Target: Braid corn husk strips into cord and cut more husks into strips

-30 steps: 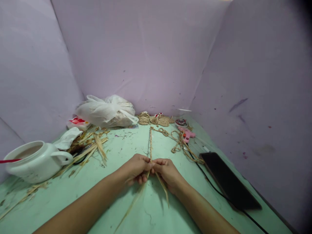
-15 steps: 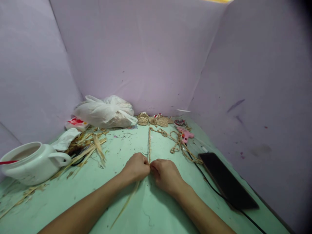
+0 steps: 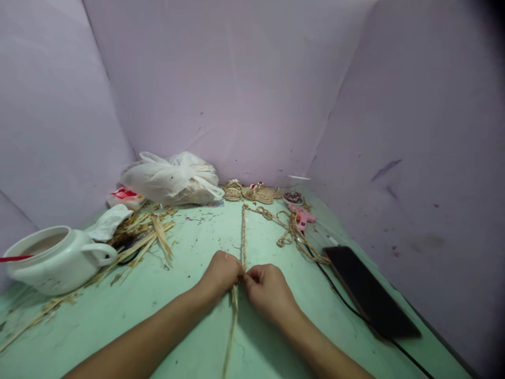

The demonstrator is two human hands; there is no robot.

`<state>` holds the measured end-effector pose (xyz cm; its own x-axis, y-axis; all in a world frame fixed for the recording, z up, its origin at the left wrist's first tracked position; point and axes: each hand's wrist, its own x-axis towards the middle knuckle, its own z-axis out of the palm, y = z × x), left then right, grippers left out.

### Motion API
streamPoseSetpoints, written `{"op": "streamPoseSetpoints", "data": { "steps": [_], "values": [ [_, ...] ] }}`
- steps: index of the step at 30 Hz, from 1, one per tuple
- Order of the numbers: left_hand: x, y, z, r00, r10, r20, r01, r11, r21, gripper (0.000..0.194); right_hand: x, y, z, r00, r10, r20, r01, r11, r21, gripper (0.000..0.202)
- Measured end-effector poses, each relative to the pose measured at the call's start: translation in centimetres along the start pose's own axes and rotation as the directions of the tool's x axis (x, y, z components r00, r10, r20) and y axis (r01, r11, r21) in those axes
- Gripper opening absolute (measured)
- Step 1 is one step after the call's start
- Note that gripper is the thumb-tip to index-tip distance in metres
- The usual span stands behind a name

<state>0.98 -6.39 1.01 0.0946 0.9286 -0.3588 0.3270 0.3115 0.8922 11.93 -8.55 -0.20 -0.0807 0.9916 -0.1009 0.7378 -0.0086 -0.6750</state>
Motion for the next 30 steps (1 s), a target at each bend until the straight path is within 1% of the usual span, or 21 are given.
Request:
{"op": "streamPoseSetpoints", "data": {
  "steps": [2,3,4,6,8,9,10,12,13,14,15,16,17,18,19,20,21,24,27,28,30],
  "values": [
    [-0.3,0.1,0.0,0.999,-0.053,0.011,0.053,0.996,-0.074,0.014,-1.0,-0.6,0.3,0.990,-0.126,-0.058,0.108,0.963,-0.247,0.022],
    [-0.3,0.1,0.0,0.998,-0.055,0.011,0.056,0.994,-0.096,0.013,-1.4,-0.9,0.4,0.984,-0.168,-0.053,0.141,0.931,-0.338,0.023],
    [-0.2,0.1,0.0,0.999,-0.042,0.008,0.043,0.993,-0.108,0.010,-1.8,-1.1,0.5,0.980,-0.195,-0.028,0.168,0.902,-0.396,0.024],
    [0.1,-0.1,-0.1,1.000,-0.004,0.005,0.005,0.993,-0.115,0.008,-2.2,-1.4,0.2,0.971,-0.236,0.023,0.223,0.875,-0.431,0.024],
    [0.4,-0.2,-0.3,0.999,0.014,0.039,-0.009,0.992,-0.124,0.007,-2.0,-1.4,-0.6,0.966,-0.258,0.012,0.243,0.892,-0.381,0.020],
    [0.6,-0.2,-0.5,0.998,0.024,0.064,-0.015,0.992,-0.126,0.006,-1.7,-1.2,-1.1,0.967,-0.254,-0.031,0.231,0.918,-0.323,0.020],
    [0.6,-0.2,-0.7,0.995,0.038,0.090,-0.027,0.992,-0.122,0.005,-1.3,-1.0,-1.6,0.968,-0.232,-0.096,0.204,0.948,-0.243,0.023],
    [0.7,-0.1,-1.0,0.989,0.076,0.131,-0.064,0.993,-0.094,0.005,-0.2,-0.5,-2.4,0.965,-0.141,-0.223,0.139,0.990,-0.024,0.025],
    [0.7,-0.1,-1.2,0.985,0.089,0.147,-0.078,0.994,-0.079,0.007,0.3,-0.2,-2.6,0.966,-0.087,-0.243,0.113,0.989,0.096,0.025],
    [0.7,-0.1,-1.3,0.982,0.100,0.158,-0.091,0.994,-0.067,0.009,0.8,0.0,-2.7,0.977,-0.037,-0.212,0.084,0.972,0.218,0.024],
    [0.6,-0.1,-1.4,0.980,0.110,0.167,-0.102,0.993,-0.057,0.010,1.1,0.1,-2.6,0.991,0.006,-0.132,0.040,0.939,0.342,0.023],
    [0.6,-0.2,-1.4,0.977,0.120,0.177,-0.113,0.992,-0.050,0.012,1.3,0.2,-2.4,0.999,0.034,-0.016,-0.023,0.889,0.457,0.022],
    [0.7,-0.2,-1.4,0.973,0.131,0.191,-0.125,0.991,-0.042,0.013,1.4,0.1,-2.1,0.993,0.047,0.105,-0.097,0.834,0.544,0.020],
    [0.7,-0.3,-1.4,0.968,0.145,0.205,-0.142,0.989,-0.031,0.014,1.4,0.0,-1.8,0.977,0.051,0.209,-0.168,0.787,0.594,0.018],
    [0.7,-0.4,-1.4,0.962,0.161,0.222,-0.162,0.987,-0.014,0.014,1.3,-0.1,-1.6,0.958,0.049,0.281,-0.218,0.761,0.611,0.016],
    [0.8,-0.4,-1.3,0.956,0.171,0.237,-0.179,0.984,0.009,0.014,1.2,-0.2,-1.4,0.947,0.045,0.318,-0.238,0.761,0.604,0.015],
    [0.9,-0.5,-1.3,0.953,0.181,0.244,-0.195,0.980,0.037,0.013,1.1,-0.2,-1.3,0.946,0.040,0.322,-0.230,0.782,0.579,0.015],
    [1.1,-0.6,-1.4,0.946,0.224,0.237,-0.269,0.946,0.180,0.012,1.3,0.1,-1.0,0.972,0.026,0.233,-0.141,0.860,0.491,0.019],
    [1.1,-0.6,-1.5,0.942,0.270,0.202,-0.329,0.867,0.374,0.013,1.9,0.8,-0.5,0.994,0.013,0.106,-0.059,0.896,0.439,0.016],
    [1.0,-0.6,-1.5,0.947,0.269,0.175,-0.319,0.839,0.440,0.013,2.1,1.1,-0.3,0.997,0.006,0.076,-0.039,0.901,0.431,0.015],
    [0.6,-0.4,-1.7,0.967,0.235,0.094,-0.247,0.794,0.555,0.014,2.2,1.4,0.0,0.999,-0.004,0.044,-0.016,0.898,0.440,0.014]
  ]
}}
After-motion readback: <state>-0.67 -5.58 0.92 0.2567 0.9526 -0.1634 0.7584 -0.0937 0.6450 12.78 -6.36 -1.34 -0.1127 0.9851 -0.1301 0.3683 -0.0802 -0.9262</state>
